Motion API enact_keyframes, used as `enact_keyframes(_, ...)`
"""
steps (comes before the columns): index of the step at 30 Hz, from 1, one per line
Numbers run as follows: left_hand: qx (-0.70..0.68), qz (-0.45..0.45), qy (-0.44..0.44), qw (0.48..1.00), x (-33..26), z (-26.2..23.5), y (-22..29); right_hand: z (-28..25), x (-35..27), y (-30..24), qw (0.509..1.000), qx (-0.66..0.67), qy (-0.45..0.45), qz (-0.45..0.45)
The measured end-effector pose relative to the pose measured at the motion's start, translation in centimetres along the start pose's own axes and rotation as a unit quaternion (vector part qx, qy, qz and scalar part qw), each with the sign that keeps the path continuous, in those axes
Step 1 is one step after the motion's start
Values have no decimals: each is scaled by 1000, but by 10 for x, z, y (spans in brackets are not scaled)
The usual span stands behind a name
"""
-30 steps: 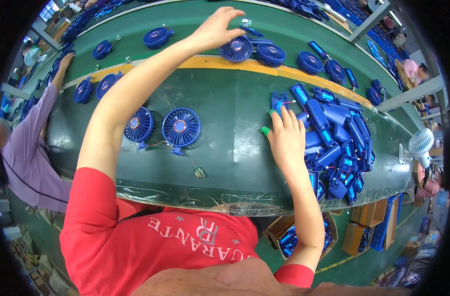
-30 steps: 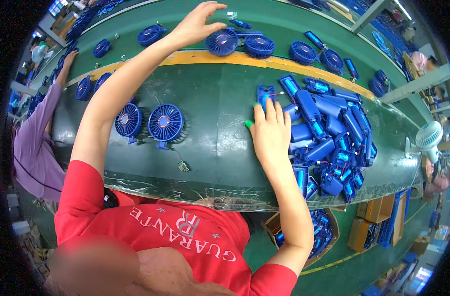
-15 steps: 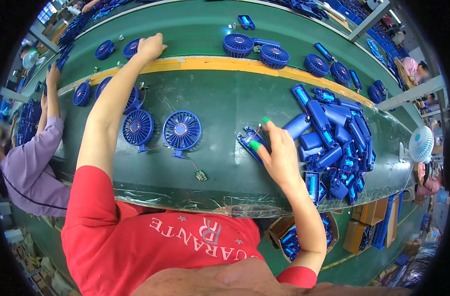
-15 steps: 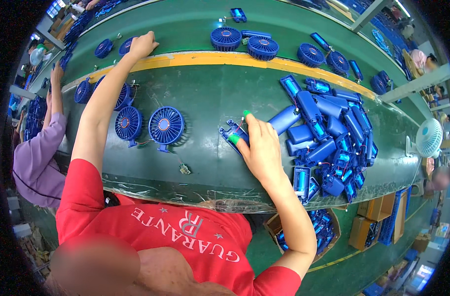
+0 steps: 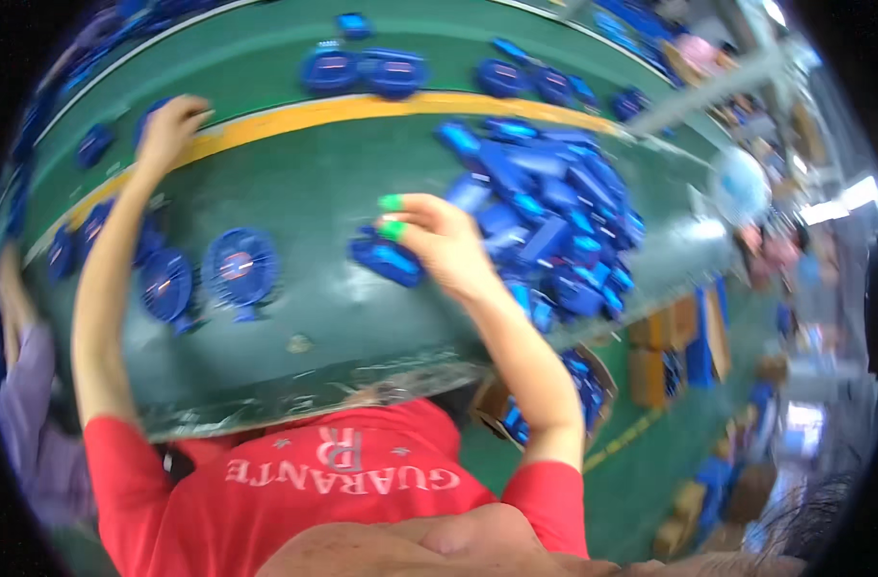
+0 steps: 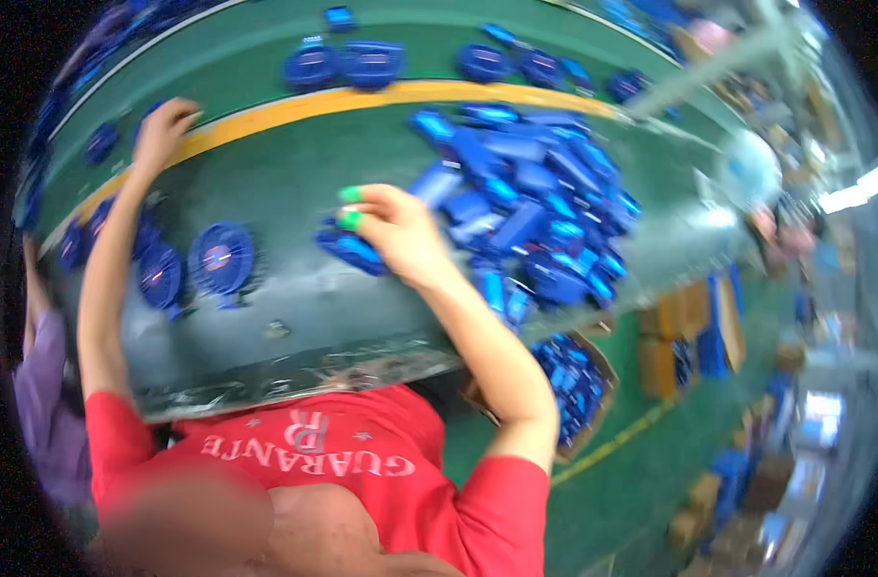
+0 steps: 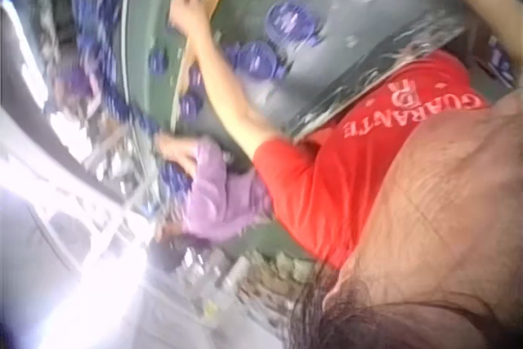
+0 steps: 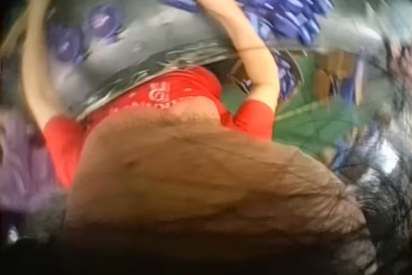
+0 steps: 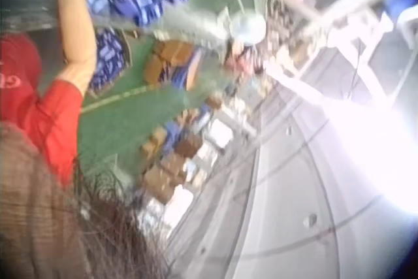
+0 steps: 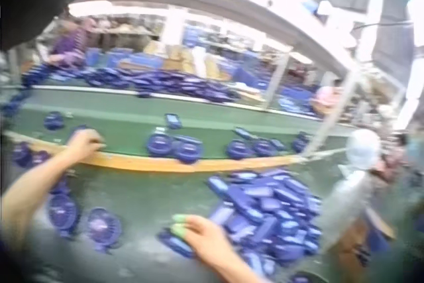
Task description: The person assembles small blue portable fans on a green factory table. They pick up fan bodies and fan heads, insert a small circuit board into the body, and use a green-handled screwdriver to secure the components. The person repeats this process for multiple units, placing the finished fans on the table.
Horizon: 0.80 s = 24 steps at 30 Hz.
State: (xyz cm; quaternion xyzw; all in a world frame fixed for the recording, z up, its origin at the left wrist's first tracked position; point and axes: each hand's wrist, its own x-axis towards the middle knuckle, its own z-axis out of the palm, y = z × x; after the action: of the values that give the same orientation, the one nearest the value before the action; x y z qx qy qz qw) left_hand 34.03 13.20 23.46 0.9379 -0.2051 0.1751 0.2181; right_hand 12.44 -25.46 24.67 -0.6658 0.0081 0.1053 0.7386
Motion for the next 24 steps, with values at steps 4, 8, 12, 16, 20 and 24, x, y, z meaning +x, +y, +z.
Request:
enact_keyframes(4,-161,6,48,986,-9,17,11,-9,-8,-19,999,36,-9,-14)
enact_keyframes(8,-231,1,32,972,-7,8,87,-16,-13,-20,999,28,1,-21)
enact_keyframes(12,-413,-2,-48,910,-16,16,125,-13,-11,-3,996,-58,18,-72)
enact_keyframes(16,-469,-43,-127,873,-37,12,177,-10,-6,10,989,-120,26,-86)
enact_keyframes(20,-542,-84,-289,785,-49,1,208,-5,-11,5,994,-49,41,-89)
enact_keyframes(24,-580,-95,-303,750,-60,-7,230,-3,-15,-7,998,28,-21,-44)
